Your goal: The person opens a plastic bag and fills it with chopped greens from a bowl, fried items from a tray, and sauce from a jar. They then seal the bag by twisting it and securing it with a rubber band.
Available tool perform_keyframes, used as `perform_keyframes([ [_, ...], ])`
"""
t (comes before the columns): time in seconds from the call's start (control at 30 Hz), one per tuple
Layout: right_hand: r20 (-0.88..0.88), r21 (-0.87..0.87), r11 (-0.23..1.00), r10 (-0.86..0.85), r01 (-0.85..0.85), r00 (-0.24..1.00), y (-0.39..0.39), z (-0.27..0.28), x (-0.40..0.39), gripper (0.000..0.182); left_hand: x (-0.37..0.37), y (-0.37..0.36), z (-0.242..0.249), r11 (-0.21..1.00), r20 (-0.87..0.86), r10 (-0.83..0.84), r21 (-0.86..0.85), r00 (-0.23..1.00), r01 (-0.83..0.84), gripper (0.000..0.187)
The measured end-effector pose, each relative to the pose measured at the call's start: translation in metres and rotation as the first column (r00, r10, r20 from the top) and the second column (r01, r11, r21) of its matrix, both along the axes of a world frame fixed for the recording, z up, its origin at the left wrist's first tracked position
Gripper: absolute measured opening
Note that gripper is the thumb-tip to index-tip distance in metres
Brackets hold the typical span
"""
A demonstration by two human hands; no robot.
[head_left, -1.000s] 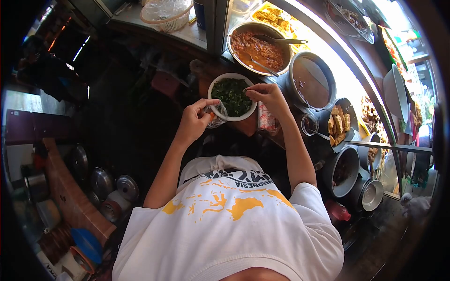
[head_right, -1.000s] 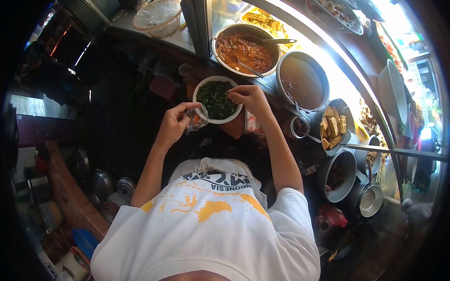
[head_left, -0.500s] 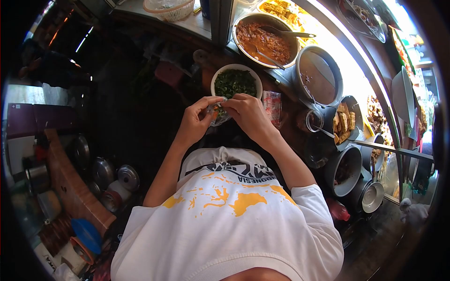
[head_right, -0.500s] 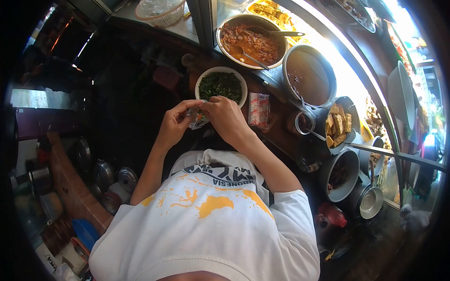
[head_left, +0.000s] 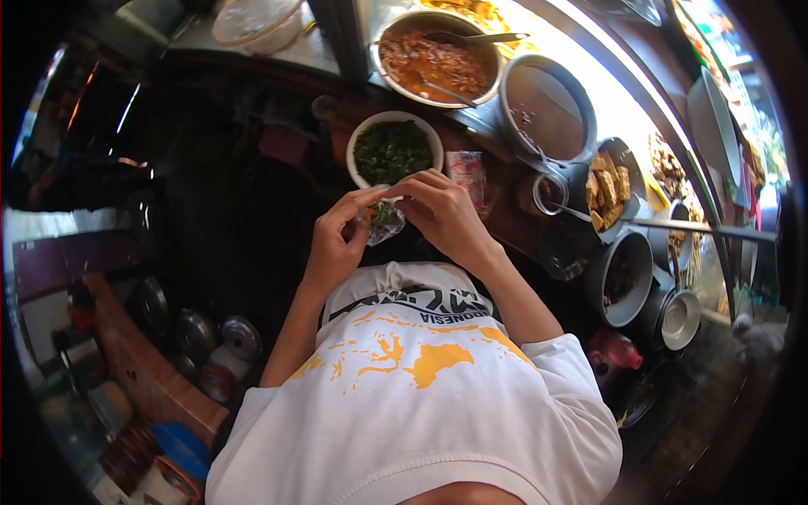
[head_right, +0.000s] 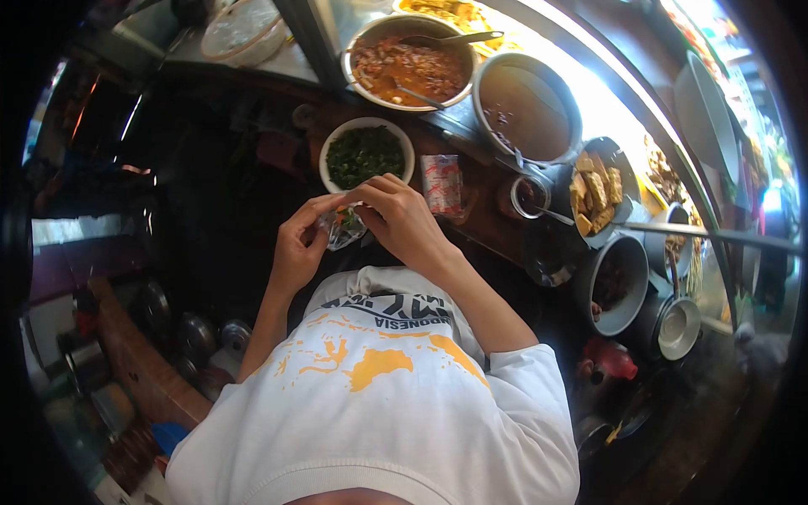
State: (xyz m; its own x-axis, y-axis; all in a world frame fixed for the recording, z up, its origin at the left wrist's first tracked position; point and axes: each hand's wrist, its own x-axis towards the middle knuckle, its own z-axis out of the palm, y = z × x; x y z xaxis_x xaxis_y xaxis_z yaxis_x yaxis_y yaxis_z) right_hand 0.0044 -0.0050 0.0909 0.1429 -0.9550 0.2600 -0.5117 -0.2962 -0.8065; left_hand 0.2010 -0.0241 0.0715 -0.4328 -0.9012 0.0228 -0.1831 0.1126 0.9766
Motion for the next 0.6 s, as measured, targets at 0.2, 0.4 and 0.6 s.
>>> perform_keyframes([
  [0.2,-0.237,0.102,0.651,-0.718,0.752,0.654,0.073,0.037,-0.083,0.021,-0.028,0.010,0.018,0.966,-0.004,-0.251,0.066,0.968,0.251,0.050],
  [0.4,-0.139,0.071,0.268,-0.951,0.961,0.276,0.123,-0.027,-0.164,0.035,-0.106,0.010,0.008,0.820,-0.059,-0.570,0.029,0.820,0.572,0.046],
  [0.6,0.150,-0.079,0.470,-0.866,0.879,0.476,0.106,-0.084,-0.178,0.013,-0.192,0.005,-0.041,0.725,-0.020,-0.689,-0.001,0.725,0.689,0.046],
])
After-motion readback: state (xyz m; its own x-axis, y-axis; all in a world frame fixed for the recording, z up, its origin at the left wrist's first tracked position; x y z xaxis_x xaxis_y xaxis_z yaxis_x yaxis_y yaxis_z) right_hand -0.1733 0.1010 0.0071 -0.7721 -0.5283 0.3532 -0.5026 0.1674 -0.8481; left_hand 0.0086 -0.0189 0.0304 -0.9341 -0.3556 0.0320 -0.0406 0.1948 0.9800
